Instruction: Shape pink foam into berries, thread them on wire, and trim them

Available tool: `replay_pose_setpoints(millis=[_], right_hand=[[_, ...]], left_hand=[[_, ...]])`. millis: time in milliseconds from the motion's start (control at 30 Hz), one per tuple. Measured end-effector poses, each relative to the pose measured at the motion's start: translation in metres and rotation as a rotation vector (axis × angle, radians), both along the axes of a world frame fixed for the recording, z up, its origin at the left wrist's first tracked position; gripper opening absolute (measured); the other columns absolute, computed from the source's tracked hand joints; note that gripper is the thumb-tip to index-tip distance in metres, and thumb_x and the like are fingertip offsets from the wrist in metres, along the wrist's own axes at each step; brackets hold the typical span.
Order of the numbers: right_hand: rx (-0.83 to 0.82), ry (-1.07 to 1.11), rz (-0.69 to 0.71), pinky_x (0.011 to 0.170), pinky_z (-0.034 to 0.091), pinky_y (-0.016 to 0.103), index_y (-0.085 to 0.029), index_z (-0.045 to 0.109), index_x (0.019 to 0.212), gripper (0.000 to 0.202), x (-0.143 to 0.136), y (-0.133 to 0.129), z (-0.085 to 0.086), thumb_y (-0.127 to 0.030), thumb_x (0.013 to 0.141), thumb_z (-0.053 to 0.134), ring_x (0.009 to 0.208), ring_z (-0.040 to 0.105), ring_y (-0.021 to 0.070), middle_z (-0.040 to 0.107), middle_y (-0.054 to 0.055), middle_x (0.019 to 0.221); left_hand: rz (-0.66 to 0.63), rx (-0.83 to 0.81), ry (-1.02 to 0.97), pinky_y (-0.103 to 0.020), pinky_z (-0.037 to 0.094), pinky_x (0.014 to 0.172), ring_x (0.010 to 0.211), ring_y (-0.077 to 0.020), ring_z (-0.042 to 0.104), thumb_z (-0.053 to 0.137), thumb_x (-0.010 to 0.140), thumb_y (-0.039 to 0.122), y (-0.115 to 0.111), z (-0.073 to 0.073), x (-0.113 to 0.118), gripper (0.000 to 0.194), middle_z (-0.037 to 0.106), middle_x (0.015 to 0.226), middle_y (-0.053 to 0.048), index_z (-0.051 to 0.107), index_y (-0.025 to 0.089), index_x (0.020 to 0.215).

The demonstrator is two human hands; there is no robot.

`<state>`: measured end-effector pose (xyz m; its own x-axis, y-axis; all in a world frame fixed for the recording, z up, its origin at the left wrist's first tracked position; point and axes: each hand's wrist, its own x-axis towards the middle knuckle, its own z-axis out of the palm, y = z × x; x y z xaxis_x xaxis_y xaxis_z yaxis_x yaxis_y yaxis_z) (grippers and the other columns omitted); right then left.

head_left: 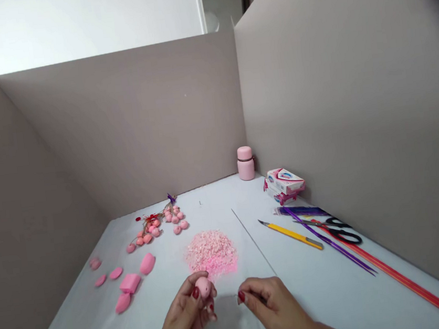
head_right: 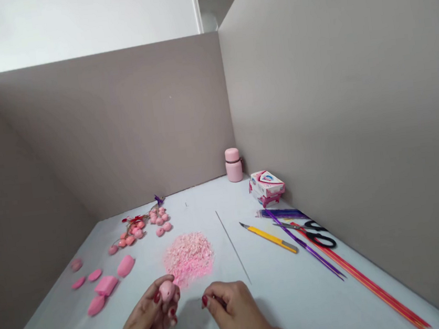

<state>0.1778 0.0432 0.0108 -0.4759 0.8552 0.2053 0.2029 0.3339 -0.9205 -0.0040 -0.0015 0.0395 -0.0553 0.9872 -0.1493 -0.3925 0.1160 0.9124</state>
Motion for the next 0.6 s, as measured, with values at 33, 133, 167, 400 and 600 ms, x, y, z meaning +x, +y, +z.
replay_pose_setpoints(millis=[33,133,167,400,600], right_hand=[[-0.001,0.005,-0.006,0.051,0.034,0.021,-0.017,0.059,0.066,0.025,0.0,0.0,0.0,-0.029,0.083,0.045,0.053,0.045,0.0127,0.051,-0.002,0.056],[0.004,0.018,-0.024,0.052,0.036,0.022,-0.017,0.06,0.068,0.025,-0.001,0.002,0.002,-0.029,0.083,0.045,0.055,0.048,0.0136,0.054,-0.001,0.058],[0.005,0.02,-0.034,0.053,0.036,0.022,-0.017,0.06,0.068,0.024,-0.001,0.003,0.003,-0.029,0.082,0.045,0.055,0.048,0.0138,0.054,-0.001,0.058],[0.011,0.02,-0.034,0.052,0.036,0.022,-0.017,0.059,0.067,0.024,-0.001,0.005,0.005,-0.029,0.082,0.044,0.055,0.049,0.0139,0.054,-0.001,0.057],[0.08,0.008,-0.027,0.054,0.038,0.022,-0.018,0.059,0.069,0.026,0.001,0.002,0.007,-0.028,0.086,0.042,0.057,0.052,0.014,0.058,0.0,0.06]], left_hand=[[0.047,0.021,0.149,-0.023,0.045,0.065,0.068,-0.0109,0.053,0.065,0.073,0.037,0.001,-0.001,-0.001,0.026,0.058,0.075,0.002,0.063,0.023,0.094],[0.158,0.15,0.705,-0.027,0.046,0.073,0.078,-0.0164,0.057,0.062,0.075,0.034,0.004,-0.005,-0.004,0.023,0.063,0.083,-0.002,0.061,0.02,0.092],[0.172,0.207,0.861,-0.029,0.046,0.074,0.081,-0.0184,0.058,0.06,0.075,0.034,0.005,-0.007,-0.006,0.023,0.064,0.087,-0.005,0.061,0.019,0.093],[0.242,0.433,1.229,-0.031,0.046,0.063,0.068,-0.019,0.055,0.057,0.079,0.026,0.002,-0.013,-0.004,0.016,0.061,0.082,-0.005,0.058,0.022,0.094],[0.231,0.421,1.209,-0.031,0.042,0.061,0.066,-0.0203,0.055,0.06,0.076,0.025,0.002,-0.005,0.004,0.009,0.062,0.078,-0.005,0.059,0.023,0.085]])
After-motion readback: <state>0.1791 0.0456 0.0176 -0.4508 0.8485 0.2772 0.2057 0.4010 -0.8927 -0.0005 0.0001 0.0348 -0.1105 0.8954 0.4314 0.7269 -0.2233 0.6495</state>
